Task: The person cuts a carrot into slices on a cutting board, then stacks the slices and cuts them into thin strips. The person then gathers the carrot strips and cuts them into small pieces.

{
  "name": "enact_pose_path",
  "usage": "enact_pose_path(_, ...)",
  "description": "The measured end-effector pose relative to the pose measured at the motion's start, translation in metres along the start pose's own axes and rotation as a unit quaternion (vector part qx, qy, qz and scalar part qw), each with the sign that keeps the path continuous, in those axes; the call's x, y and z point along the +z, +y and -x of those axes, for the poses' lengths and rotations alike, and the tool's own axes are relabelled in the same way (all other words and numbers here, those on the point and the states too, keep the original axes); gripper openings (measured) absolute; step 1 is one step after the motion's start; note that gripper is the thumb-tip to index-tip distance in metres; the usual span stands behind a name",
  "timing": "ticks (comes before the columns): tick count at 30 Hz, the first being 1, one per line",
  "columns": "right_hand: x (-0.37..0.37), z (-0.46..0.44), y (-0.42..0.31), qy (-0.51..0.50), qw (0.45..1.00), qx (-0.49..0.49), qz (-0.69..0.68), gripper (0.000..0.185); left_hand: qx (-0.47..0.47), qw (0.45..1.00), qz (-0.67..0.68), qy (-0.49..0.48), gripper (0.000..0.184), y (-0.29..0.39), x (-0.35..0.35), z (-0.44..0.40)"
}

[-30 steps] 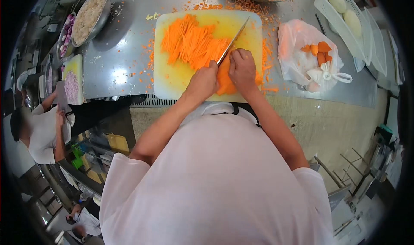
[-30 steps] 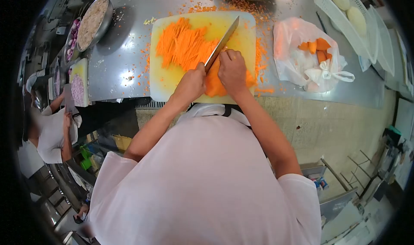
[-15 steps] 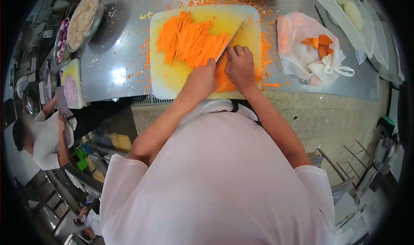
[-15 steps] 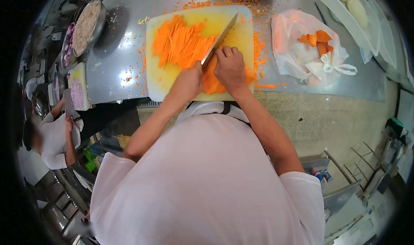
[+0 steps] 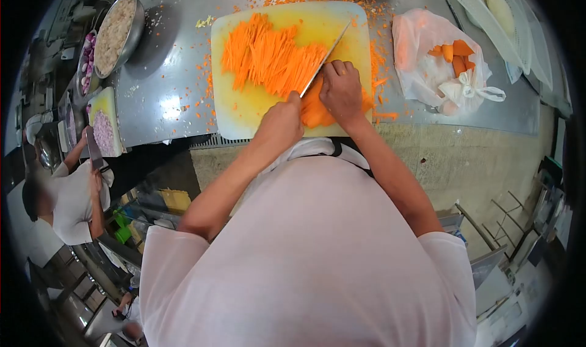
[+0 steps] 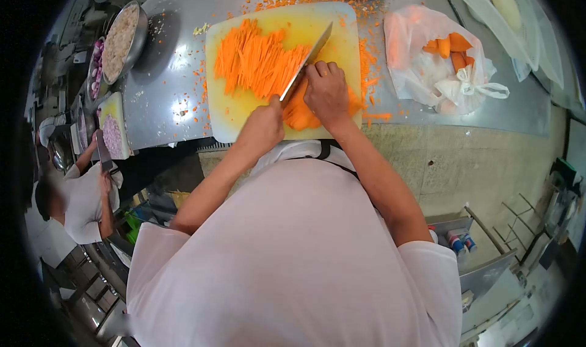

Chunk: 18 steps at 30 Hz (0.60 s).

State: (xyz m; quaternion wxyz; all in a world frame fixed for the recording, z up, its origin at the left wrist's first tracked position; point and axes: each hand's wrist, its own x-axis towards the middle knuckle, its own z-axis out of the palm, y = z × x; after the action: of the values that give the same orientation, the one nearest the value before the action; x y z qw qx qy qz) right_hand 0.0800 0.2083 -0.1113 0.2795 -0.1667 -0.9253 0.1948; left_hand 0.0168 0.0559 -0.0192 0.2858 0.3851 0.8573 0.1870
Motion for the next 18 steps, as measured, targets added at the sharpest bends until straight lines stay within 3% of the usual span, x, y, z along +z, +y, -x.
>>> enact_pose_path(2,0.000,0.000,0.001,-0.030,1.000,0.009,0.003,0.015,0.055,0.998,0.001,0.039,0.012,-0.013,0.023,-0.016)
enact_pose_path(6,0.007,-0.004,0.003,0.012,1.000,-0.005,0.009,0.016,0.062,0.997,-0.017,0.045,0.012,0.005,-0.013,-0.007)
enact_pose_path(8,0.003,0.001,0.000,0.000,1.000,0.008,-0.003,0.015,0.011,0.999,-0.002,0.032,0.011,0.003,-0.004,0.006)
enact_pose_path(11,0.002,0.002,0.003,0.005,1.000,0.008,-0.012,0.015,0.054,0.997,0.010,0.061,0.011,-0.017,0.033,-0.018)
enact_pose_path(18,-0.003,0.009,0.002,0.045,0.998,0.012,-0.042,0.016,0.044,0.999,-0.004,0.031,0.014,-0.012,0.025,-0.022)
